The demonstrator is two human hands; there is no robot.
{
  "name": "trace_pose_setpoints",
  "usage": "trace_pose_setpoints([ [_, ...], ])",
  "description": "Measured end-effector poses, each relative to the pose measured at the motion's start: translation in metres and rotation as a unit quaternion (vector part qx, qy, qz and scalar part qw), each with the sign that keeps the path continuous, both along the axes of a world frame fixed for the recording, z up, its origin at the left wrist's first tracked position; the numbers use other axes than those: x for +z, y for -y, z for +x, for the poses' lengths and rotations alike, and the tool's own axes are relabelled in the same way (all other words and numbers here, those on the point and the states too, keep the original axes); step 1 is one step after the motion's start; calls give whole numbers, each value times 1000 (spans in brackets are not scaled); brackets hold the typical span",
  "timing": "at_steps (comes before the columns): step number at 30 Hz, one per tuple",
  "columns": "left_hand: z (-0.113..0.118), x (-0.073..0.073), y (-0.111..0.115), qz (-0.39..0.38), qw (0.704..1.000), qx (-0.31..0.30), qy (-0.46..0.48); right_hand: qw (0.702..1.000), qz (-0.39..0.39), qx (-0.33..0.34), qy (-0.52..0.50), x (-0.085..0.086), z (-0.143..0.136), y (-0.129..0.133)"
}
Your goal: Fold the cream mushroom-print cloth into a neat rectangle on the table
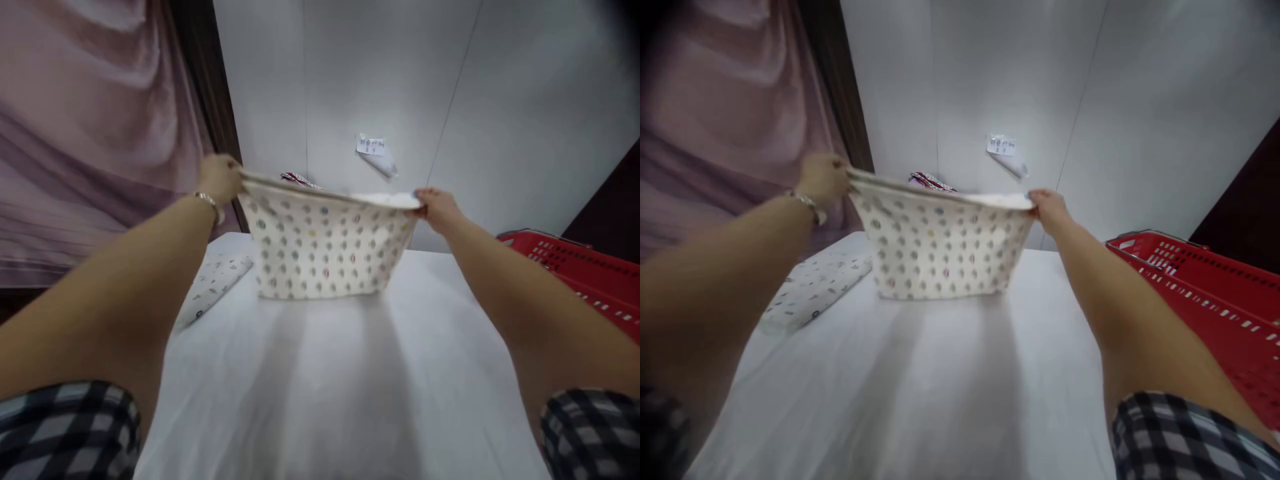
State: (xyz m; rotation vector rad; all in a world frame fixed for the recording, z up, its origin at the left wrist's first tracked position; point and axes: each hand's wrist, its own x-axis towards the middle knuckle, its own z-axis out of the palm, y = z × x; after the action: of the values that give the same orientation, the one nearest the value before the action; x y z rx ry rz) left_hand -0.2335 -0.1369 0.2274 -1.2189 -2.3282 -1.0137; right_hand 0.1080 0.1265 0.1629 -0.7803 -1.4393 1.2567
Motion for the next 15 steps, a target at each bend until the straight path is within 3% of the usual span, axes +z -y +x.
trace_pose_setpoints([
  [2, -2, 39, -9, 70, 996, 37, -31, 997, 66, 0, -43, 41, -5, -17],
  [4, 0, 60, -5, 107, 992, 60, -25, 993, 101, 14, -58, 63, -2, -21],
  [5, 4, 64, 0, 111, 992, 62, -23, 992, 107, 19, -57, 67, 1, -20],
  [7, 12, 55, 16, 92, 994, 51, -39, 993, 103, 25, -43, 63, 11, -13],
  [9, 20, 28, 37, 51, 995, 37, -77, 995, 86, 41, -20, 42, 23, -1],
  [11, 25, -17, 61, -13, 995, 30, -92, 996, 63, 67, 10, 6, 40, 17],
  [15, 34, -147, 121, -133, 991, 10, 17, 982, -30, 139, 121, -103, 75, 78],
])
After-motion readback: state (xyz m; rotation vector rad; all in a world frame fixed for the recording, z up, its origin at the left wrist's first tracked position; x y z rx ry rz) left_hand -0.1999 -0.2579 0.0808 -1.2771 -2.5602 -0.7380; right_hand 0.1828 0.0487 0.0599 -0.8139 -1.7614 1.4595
